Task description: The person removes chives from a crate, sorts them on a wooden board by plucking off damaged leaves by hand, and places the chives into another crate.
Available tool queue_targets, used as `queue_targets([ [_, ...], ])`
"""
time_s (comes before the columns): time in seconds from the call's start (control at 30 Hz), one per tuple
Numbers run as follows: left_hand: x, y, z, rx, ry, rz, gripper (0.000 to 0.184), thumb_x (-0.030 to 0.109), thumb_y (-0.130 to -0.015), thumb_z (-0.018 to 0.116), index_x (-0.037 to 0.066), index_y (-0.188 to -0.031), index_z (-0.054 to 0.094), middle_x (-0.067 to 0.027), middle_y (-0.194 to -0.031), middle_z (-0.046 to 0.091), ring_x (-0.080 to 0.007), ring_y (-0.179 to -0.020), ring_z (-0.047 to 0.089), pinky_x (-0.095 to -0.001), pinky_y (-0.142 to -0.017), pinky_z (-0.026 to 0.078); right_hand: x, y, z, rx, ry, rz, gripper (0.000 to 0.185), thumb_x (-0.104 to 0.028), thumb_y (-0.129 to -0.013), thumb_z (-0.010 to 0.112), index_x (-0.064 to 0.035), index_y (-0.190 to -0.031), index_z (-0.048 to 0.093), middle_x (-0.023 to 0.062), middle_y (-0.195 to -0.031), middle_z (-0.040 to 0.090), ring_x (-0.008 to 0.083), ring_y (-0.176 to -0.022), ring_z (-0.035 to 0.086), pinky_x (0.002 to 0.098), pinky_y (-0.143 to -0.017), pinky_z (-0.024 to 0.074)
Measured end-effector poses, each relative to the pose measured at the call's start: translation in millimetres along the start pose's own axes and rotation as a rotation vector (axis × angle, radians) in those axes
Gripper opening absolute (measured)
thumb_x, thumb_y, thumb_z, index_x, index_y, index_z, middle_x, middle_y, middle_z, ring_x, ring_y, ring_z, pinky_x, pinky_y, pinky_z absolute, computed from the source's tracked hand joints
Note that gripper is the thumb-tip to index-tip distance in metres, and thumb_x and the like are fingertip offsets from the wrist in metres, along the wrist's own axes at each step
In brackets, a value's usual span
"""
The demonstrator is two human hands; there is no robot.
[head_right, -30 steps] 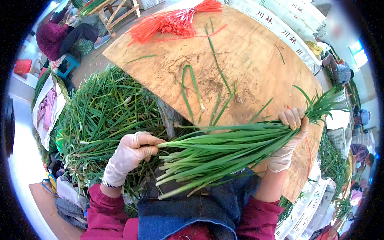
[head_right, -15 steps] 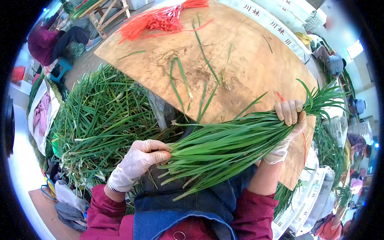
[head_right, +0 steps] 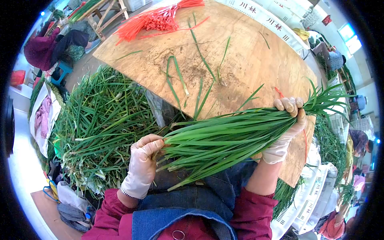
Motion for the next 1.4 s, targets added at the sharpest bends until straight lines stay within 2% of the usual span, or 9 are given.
queue_targets([
  [0.4,9.5,10.1,4.4,-0.246,-0.434,-0.074,0.018,0.006,-0.079,0.064,-0.001,-0.095,0.062,-0.0015,-0.082,0.063,-0.0059,-0.072,0.054,-0.0211,-0.066,0.044,-5.6,6.9,-8.0,0.166,0.102,-0.066,0.010,-0.014,-0.082,0.060,-0.0077,-0.089,0.055,-0.0028,-0.067,0.049,0.0119,-0.070,0.049,0.0281,-0.069,0.0371],
  [0.6,36.9,15.6,-39.6,-0.056,-0.996,0.051,0.014,0.013,-0.069,0.066,0.001,-0.075,0.064,-0.0027,-0.063,0.058,-0.0108,-0.057,0.052,-0.0258,-0.053,0.041,-12.0,7.8,4.1,-0.096,-0.061,-0.010,0.013,-0.010,-0.082,0.062,-0.0102,-0.081,0.049,-0.0072,-0.060,0.045,0.0063,-0.064,0.048,0.0265,-0.065,0.0359],
  [0.67,76.7,34.3,-82.4,0.177,-1.051,0.260,0.010,0.007,-0.069,0.062,0.000,-0.076,0.064,-0.0092,-0.069,0.060,-0.0176,-0.063,0.055,-0.0299,-0.058,0.043,-17.4,11.6,4.2,-0.144,-0.098,-0.016,0.012,-0.009,-0.082,0.061,-0.0101,-0.081,0.049,-0.0077,-0.058,0.045,0.0059,-0.063,0.049,0.0258,-0.065,0.0361],
  [0.8,135.9,63.7,-169.4,0.864,-2.243,0.467,0.010,0.006,-0.068,0.063,0.002,-0.076,0.061,-0.0115,-0.087,0.058,-0.0263,-0.084,0.055,-0.0368,-0.073,0.043,-21.8,15.7,9.3,-0.251,-0.079,-0.063,0.009,-0.011,-0.084,0.060,-0.0091,-0.081,0.052,-0.0081,-0.058,0.051,0.0040,-0.055,0.053,0.0223,-0.058,0.0403],
  [0.9,118.3,53.5,-97.7,0.519,-1.873,0.950,0.025,0.005,-0.066,0.067,0.005,-0.090,0.059,-0.0128,-0.106,0.056,-0.0305,-0.100,0.050,-0.0439,-0.088,0.037,-19.1,14.6,13.1,-0.294,-0.102,-0.051,0.008,-0.010,-0.085,0.059,-0.0079,-0.081,0.052,-0.0069,-0.055,0.052,0.0044,-0.051,0.053,0.0216,-0.055,0.0424],
  [1.1,26.5,-14.5,50.4,-0.247,-1.568,0.879,0.038,0.018,-0.073,0.066,0.002,-0.106,0.056,-0.0144,-0.105,0.057,-0.0306,-0.103,0.050,-0.0427,-0.093,0.033,-19.5,10.6,19.6,-0.370,-0.133,0.007,0.007,-0.008,-0.084,0.059,-0.0053,-0.082,0.052,-0.0043,-0.055,0.055,0.0073,-0.051,0.056,0.0225,-0.054,0.0448],
  [1.2,-2.1,-38.4,55.0,-0.444,-1.540,0.778,0.023,0.012,-0.074,0.064,0.004,-0.096,0.062,-0.0099,-0.081,0.061,-0.0287,-0.083,0.057,-0.0398,-0.076,0.044,-23.3,8.9,22.2,-0.428,-0.162,0.006,0.007,-0.007,-0.084,0.058,-0.0039,-0.083,0.053,-0.0025,-0.057,0.058,0.0088,-0.053,0.058,0.0230,-0.054,0.0467],
  [1.3,50.9,1.2,3.7,-0.216,-1.211,1.127,0.021,0.000,-0.073,0.061,0.006,-0.094,0.064,-0.0102,-0.081,0.064,-0.0255,-0.068,0.059,-0.0374,-0.068,0.048,-32.7,14.1,20.9,-0.450,-0.175,-0.046,0.008,-0.006,-0.083,0.059,-0.0016,-0.086,0.053,0.0001,-0.059,0.061,0.0106,-0.055,0.061,0.0231,-0.054,0.0490],
  [1.4,104.7,18.5,-109.8,0.432,-1.432,0.778,0.014,0.007,-0.084,0.058,0.002,-0.095,0.065,-0.0104,-0.080,0.065,-0.0203,-0.066,0.059,-0.0316,-0.060,0.049,-36.1,16.5,26.4,-0.524,-0.238,-0.043,0.009,-0.004,-0.082,0.059,0.0010,-0.084,0.052,0.0031,-0.060,0.063,0.0122,-0.055,0.063,0.0221,-0.056,0.0504],
])
Point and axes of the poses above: each hand's wrist, its own y-axis away from the middle knuckle, its own z-axis out of the palm, x = y × z, the point moved 7 cm from there along -y, towards the middle knuckle
